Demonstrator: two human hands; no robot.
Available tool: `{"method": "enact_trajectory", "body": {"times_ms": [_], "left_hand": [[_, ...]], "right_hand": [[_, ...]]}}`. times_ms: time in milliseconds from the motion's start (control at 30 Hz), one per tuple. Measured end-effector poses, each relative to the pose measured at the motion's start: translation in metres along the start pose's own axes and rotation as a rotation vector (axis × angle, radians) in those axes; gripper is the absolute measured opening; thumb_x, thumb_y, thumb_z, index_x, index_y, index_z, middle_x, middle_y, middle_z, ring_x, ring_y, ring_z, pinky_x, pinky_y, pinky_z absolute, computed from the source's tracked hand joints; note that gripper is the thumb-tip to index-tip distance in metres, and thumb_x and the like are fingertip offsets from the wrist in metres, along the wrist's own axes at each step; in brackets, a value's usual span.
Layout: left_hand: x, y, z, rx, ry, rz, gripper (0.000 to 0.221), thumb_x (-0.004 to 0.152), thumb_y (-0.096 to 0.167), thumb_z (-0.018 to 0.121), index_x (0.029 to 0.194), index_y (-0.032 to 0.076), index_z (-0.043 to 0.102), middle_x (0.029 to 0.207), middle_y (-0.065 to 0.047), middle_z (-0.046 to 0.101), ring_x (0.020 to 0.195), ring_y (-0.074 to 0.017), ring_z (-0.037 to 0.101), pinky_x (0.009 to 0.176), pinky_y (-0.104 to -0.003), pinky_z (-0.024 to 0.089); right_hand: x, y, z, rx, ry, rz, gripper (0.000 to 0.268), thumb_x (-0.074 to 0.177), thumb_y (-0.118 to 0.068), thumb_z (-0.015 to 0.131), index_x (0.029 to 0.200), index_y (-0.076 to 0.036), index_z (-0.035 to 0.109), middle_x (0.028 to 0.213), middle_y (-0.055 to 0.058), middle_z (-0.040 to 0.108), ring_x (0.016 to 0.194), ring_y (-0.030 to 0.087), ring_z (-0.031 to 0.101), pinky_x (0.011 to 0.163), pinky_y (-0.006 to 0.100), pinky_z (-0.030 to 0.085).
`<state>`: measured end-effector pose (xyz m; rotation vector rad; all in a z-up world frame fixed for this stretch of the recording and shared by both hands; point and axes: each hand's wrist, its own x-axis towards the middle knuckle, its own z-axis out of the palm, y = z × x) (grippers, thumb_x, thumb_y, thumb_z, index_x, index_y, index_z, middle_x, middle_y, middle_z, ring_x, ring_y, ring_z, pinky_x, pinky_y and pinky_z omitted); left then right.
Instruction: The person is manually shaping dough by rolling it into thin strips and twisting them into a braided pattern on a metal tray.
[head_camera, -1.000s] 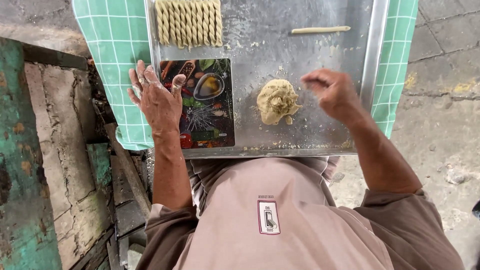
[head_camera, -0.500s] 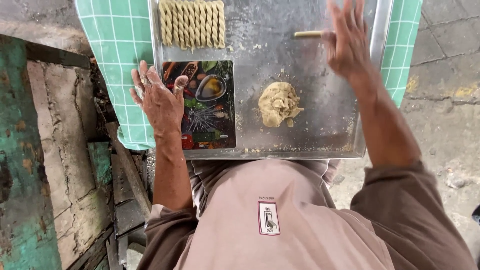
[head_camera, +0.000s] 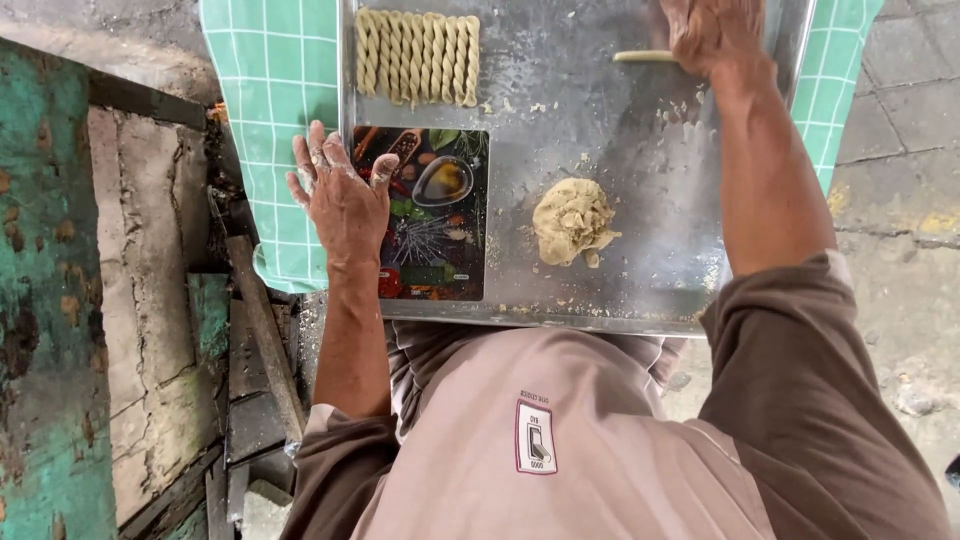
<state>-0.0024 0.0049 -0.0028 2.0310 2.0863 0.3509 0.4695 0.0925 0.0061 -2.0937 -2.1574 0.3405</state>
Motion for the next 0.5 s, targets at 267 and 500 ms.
{"method": "enact_trajectory", "body": {"times_ms": [267, 500], "left_hand": [[0.0, -0.004, 0.006, -0.034, 0.006, -0.004, 0.101, 0.095, 0.081, 0.033, 0.148, -0.003, 0.045, 0.164, -0.018, 0.031, 0.152, -0.0409, 0.016, 0.116, -0.072, 0.017], [-0.001, -0.003, 0.004, -0.043, 0.043, 0.024, 0.103, 0.095, 0.081, 0.028, 0.145, -0.006, 0.049, 0.162, -0.018, 0.033, 0.151, -0.0414, 0.018, 0.114, -0.075, 0.018]], "right_hand": [[-0.067, -0.039, -0.027, -0.001, -0.202, 0.141, 0.085, 0.095, -0.066, 0.011, 0.169, -0.028, -0.002, 0.175, 0.015, -0.009, 0.156, 0.037, -0.015, 0.121, 0.06, -0.014], [-0.076, 0.002, 0.037, -0.157, -0.056, 0.102, 0.103, 0.089, -0.088, -0.011, 0.176, -0.032, -0.012, 0.171, 0.007, -0.03, 0.162, 0.03, -0.025, 0.128, 0.063, -0.02]]}}
